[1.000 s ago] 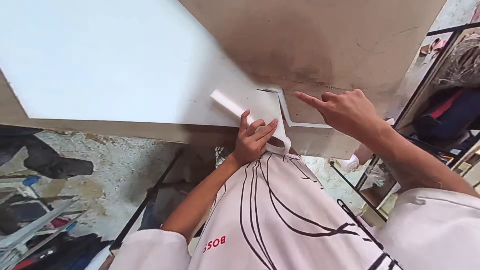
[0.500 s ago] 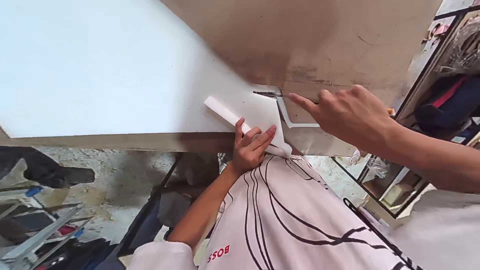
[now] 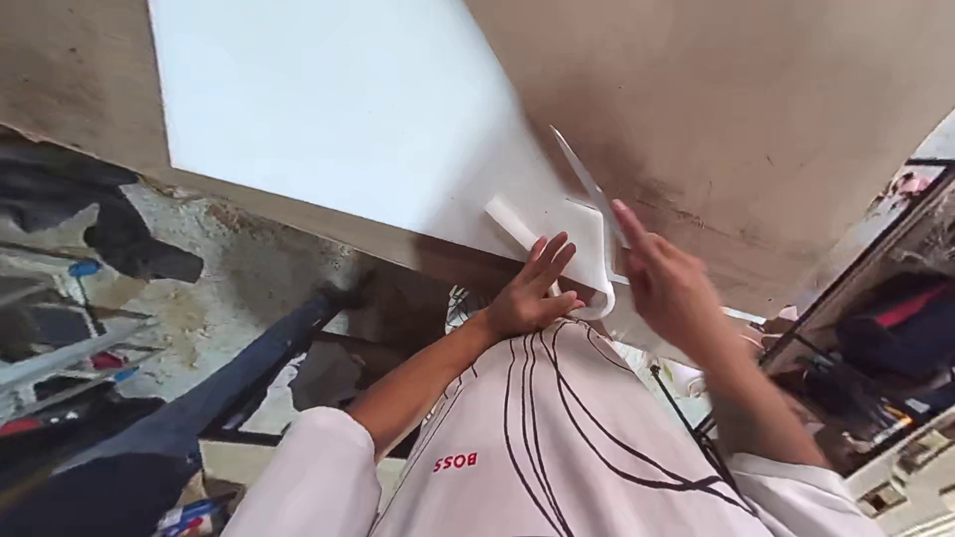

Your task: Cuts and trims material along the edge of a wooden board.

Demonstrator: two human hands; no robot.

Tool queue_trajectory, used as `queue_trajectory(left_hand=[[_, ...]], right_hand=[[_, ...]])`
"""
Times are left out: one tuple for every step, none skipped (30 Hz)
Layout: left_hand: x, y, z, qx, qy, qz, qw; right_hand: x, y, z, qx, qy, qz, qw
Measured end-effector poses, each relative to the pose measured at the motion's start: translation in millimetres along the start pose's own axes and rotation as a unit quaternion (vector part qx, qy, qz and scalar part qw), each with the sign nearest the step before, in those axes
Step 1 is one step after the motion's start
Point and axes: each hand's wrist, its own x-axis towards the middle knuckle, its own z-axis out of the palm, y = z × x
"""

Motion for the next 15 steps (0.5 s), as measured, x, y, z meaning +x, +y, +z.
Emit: queue_trajectory(left_hand=[[1.6,1.7,-3.1,-0.018,0.002,0.005,1.000],[2.6,2.9,-6.0,-0.034,0.003,0.016,0.999],[2.1,4.7,-8.3,-0.051,0.007,0.024,0.998],[0.2,6.8,-11.4,-0.073,0.012,0.020,0.997],[-1.4,7.6,-15.5,-0.092,0.023,0.000,0.995],[-3.1,8.6,-19.7,-0.109,0.047,-0.030,0.992],[-4.0,9.1,-23.2,-0.116,0.085,-0.065,0.988],[-4.5,8.7,-26.0,-0.106,0.128,-0.104,0.981],[-5.0,7.2,-28.2,-0.079,0.168,-0.139,0.973],[-5.6,3.7,-31.1,-0.035,0.196,-0.166,0.966],[-7.3,-1.3,-34.4,0.018,0.213,-0.180,0.960],[-9.9,-7.6,-38.0,0.077,0.224,-0.186,0.954],[-12.3,-14.0,-42.3,0.135,0.232,-0.190,0.944],[-14.2,-19.0,-47.0,0.185,0.237,-0.199,0.933],[-15.0,-23.0,-52.3,0.224,0.236,-0.209,0.922]], right_hand=[[9.3,-3.8,19.9,0.013,0.042,-0.005,0.999],[19.8,-7.2,36.3,0.024,0.092,-0.014,0.995],[31.3,-10.3,48.8,0.034,0.136,-0.021,0.990],[43.3,-12.9,58.2,0.038,0.165,-0.028,0.985],[56.0,-13.8,65.7,0.037,0.186,-0.037,0.981],[66.5,-13.8,71.9,0.027,0.198,-0.043,0.979],[74.9,-12.0,76.7,0.004,0.208,-0.050,0.977],[80.6,-8.9,80.8,-0.031,0.218,-0.051,0.974],[82.9,-4.8,84.2,-0.064,0.227,-0.050,0.971],[84.4,-0.7,86.7,-0.091,0.235,-0.047,0.967],[84.8,2.2,88.4,-0.107,0.242,-0.045,0.963],[84.5,3.3,89.5,-0.115,0.245,-0.045,0.962],[84.5,2.5,90.6,-0.118,0.246,-0.046,0.961],[84.5,0.4,92.5,-0.119,0.248,-0.047,0.960],[85.3,-2.5,94.2,-0.119,0.251,-0.047,0.959]])
